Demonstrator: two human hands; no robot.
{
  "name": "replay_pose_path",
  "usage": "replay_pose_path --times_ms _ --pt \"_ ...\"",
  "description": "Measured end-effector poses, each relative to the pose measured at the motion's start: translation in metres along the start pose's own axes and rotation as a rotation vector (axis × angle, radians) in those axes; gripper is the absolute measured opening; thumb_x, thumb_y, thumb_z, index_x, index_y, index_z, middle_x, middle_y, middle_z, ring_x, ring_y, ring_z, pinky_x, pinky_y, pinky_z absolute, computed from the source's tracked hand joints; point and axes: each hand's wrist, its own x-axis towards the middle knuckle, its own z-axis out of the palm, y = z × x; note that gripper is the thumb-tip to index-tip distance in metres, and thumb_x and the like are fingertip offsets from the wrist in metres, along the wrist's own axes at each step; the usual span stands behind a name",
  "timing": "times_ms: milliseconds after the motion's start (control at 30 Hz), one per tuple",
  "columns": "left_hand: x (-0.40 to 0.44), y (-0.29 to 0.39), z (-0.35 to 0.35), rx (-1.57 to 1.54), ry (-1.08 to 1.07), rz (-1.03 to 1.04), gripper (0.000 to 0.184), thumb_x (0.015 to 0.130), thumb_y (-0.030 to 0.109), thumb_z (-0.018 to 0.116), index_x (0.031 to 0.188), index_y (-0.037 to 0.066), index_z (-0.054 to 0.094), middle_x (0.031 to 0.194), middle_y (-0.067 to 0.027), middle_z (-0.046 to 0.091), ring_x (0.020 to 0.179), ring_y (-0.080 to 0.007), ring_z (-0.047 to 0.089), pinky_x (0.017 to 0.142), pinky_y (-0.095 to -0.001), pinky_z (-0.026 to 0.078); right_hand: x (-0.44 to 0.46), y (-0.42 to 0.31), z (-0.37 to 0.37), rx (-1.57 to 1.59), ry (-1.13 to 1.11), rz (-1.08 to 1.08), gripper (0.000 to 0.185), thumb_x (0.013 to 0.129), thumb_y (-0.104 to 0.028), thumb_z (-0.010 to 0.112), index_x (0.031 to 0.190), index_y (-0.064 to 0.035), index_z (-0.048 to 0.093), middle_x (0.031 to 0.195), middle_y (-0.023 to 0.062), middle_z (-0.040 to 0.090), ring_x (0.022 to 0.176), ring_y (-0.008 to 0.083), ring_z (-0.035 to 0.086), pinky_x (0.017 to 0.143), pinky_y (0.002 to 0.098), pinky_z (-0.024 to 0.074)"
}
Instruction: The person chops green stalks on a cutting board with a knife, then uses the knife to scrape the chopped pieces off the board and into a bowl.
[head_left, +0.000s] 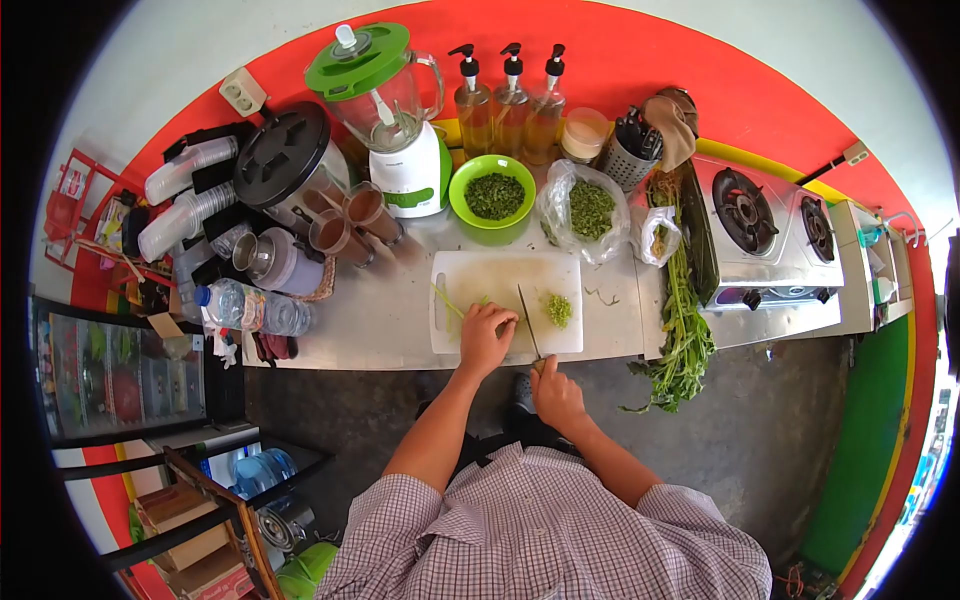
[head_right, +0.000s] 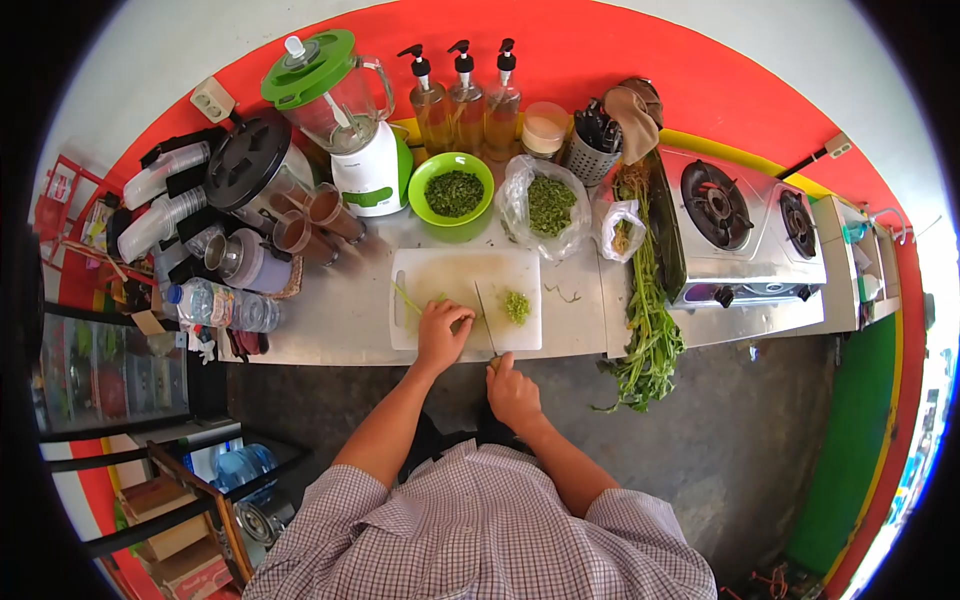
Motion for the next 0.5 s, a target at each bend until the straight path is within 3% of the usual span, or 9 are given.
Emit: replay_pose_path --times_ms 267,333,500 --pt "-0.002 -0.002 -0.001 -0.018 0.012 0.014 0.008 0.083 0.007 0.071 0.089 0.008 0.074 0.09 -0.0055 0.069 0.089 -0.03 0.058 0.082 -0.0411 0.047 -0.003 -0.013 -0.012 0.01 -0.023 0.051 0.047 0.103 -0.034 0.049 0.122 0.0081 0.042 0.08 0.0309 0.068 0.074 0.0504 0.068 0.067 0.0581 0.0556" --pt "-0.001 -0.002 0.0 -0.027 0.016 0.022 0.008 0.083 0.007 0.07 0.09 0.008 0.074 0.091 -0.0056 0.07 0.089 -0.0304 0.058 0.083 -0.0414 0.047 0.0 -0.007 -0.001 -0.051 -0.029 0.056 0.048 0.102 -0.035 0.053 0.124 0.0069 0.044 0.078 0.0263 0.07 0.071 0.0457 0.07 0.065 0.0542 0.0576" --pt "-0.003 -0.004 0.001 -0.017 0.004 0.017 0.008 0.083 0.009 0.07 0.091 0.01 0.073 0.091 -0.004 0.069 0.091 -0.0296 0.059 0.085 -0.0418 0.047 0.008 -0.007 -0.019 -0.063 -0.003 0.026 0.043 0.102 -0.036 0.053 0.117 0.0035 0.045 0.079 0.0265 0.07 0.073 0.0456 0.071 0.067 0.054 0.058"
